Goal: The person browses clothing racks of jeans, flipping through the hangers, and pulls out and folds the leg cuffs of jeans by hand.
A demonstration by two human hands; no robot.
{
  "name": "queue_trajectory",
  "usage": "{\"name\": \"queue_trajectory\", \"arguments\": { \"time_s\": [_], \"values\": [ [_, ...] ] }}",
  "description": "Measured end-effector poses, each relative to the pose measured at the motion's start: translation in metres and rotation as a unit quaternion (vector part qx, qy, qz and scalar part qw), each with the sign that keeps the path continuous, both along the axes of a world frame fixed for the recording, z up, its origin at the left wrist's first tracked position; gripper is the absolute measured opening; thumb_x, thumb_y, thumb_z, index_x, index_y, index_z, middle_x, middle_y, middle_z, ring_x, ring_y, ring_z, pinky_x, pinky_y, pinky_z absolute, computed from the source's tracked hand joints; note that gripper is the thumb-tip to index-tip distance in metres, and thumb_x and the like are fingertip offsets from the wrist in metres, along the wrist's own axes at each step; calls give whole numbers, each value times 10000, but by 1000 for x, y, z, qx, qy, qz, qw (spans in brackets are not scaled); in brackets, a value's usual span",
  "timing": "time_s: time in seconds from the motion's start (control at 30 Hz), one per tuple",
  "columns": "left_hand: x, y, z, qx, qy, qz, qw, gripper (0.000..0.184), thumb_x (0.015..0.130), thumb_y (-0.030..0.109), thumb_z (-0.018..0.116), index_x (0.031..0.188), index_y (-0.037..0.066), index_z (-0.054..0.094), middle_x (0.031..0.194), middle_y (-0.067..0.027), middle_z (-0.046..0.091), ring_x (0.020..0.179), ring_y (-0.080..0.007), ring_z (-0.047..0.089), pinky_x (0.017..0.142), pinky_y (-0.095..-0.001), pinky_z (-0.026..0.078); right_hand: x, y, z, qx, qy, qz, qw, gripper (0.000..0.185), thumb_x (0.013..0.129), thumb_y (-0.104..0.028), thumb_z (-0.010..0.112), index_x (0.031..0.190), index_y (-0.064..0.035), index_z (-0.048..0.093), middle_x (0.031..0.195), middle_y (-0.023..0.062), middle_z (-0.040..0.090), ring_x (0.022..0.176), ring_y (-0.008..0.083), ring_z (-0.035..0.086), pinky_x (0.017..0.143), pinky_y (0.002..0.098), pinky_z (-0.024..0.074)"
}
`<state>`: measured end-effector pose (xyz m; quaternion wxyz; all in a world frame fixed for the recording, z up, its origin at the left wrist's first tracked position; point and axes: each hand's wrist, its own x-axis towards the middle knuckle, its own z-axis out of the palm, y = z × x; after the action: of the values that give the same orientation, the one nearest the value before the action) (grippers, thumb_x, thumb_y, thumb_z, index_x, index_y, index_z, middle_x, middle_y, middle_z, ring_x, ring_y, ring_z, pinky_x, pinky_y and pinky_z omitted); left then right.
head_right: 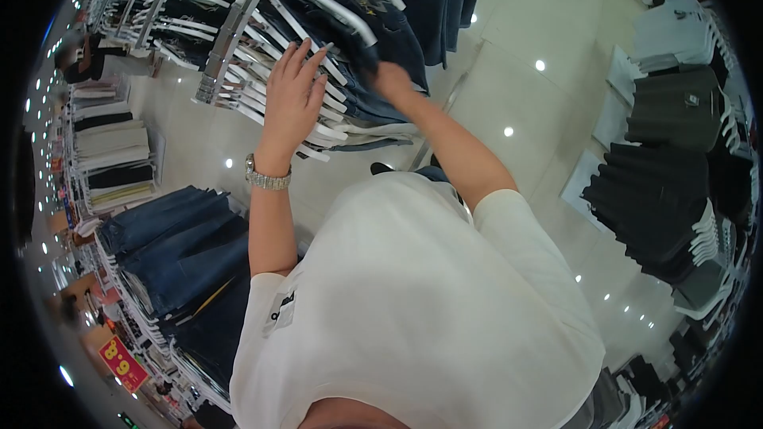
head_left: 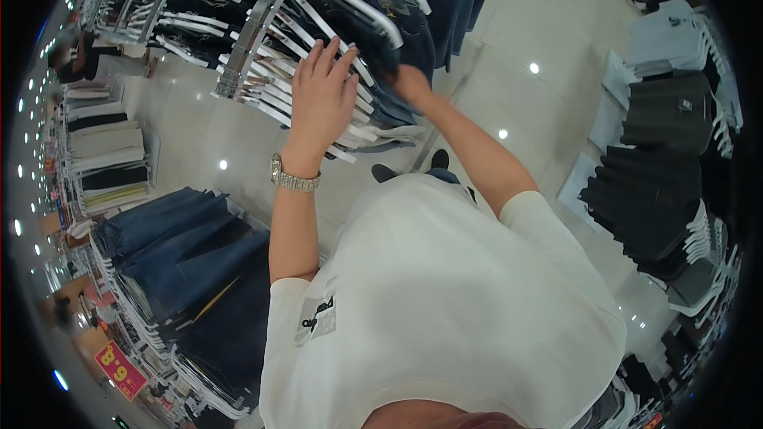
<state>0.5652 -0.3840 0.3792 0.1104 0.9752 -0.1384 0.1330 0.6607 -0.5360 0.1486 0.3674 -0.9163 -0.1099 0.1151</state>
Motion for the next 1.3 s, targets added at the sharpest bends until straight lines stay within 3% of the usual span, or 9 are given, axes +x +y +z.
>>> {"name": "queue_trajectory", "arguments": {
  "time_s": [0.1,0.57,0.67,0.97,1.17,1.3],
  "values": [
    [0,1,-1,0,0,-5,1000,392,971,183,539,1353,100,575,1465,-160,486,1393,-376,383,1130,-486,306,-33,26,6,17,-52,65,996,207,877,-185,566,952,-51,704,921,217,707,895,404,681,780,491,543],
    [1,4,-4,-3,-7,-27,1000,382,981,196,528,1346,92,572,1458,-165,491,1395,-385,380,1125,-478,318,-45,28,16,51,-13,48,997,228,888,-235,567,1036,-108,685,927,199,706,886,392,681,763,497,540],
    [1,4,-4,-8,-10,-26,1000,386,972,192,534,1342,94,578,1454,-163,496,1389,-383,389,1126,-484,313,-49,24,21,68,-53,56,995,209,897,-182,529,982,-45,662,889,226,694,829,416,675,724,506,538],
    [-3,5,-5,-40,-13,-20,999,389,959,184,554,1338,102,587,1456,-161,498,1386,-375,397,1128,-485,309,-52,2,24,78,-26,43,996,301,920,-309,563,1050,-57,666,945,239,688,914,428,657,797,518,517],
    [-5,3,-4,-34,-23,-6,999,379,957,177,560,1325,91,595,1450,-171,508,1379,-382,414,1114,-476,337,-22,-25,-20,118,-31,-79,989,264,916,-307,581,986,-67,665,938,241,686,923,444,651,803,539,507],
    [-4,3,-6,-37,-26,0,999,373,951,176,557,1312,91,600,1448,-170,510,1378,-385,414,1115,-480,337,13,-52,-33,92,-25,-131,987,344,937,-366,593,1085,-67,675,930,205,699,892,386,673,768,456,502]
  ]
}}
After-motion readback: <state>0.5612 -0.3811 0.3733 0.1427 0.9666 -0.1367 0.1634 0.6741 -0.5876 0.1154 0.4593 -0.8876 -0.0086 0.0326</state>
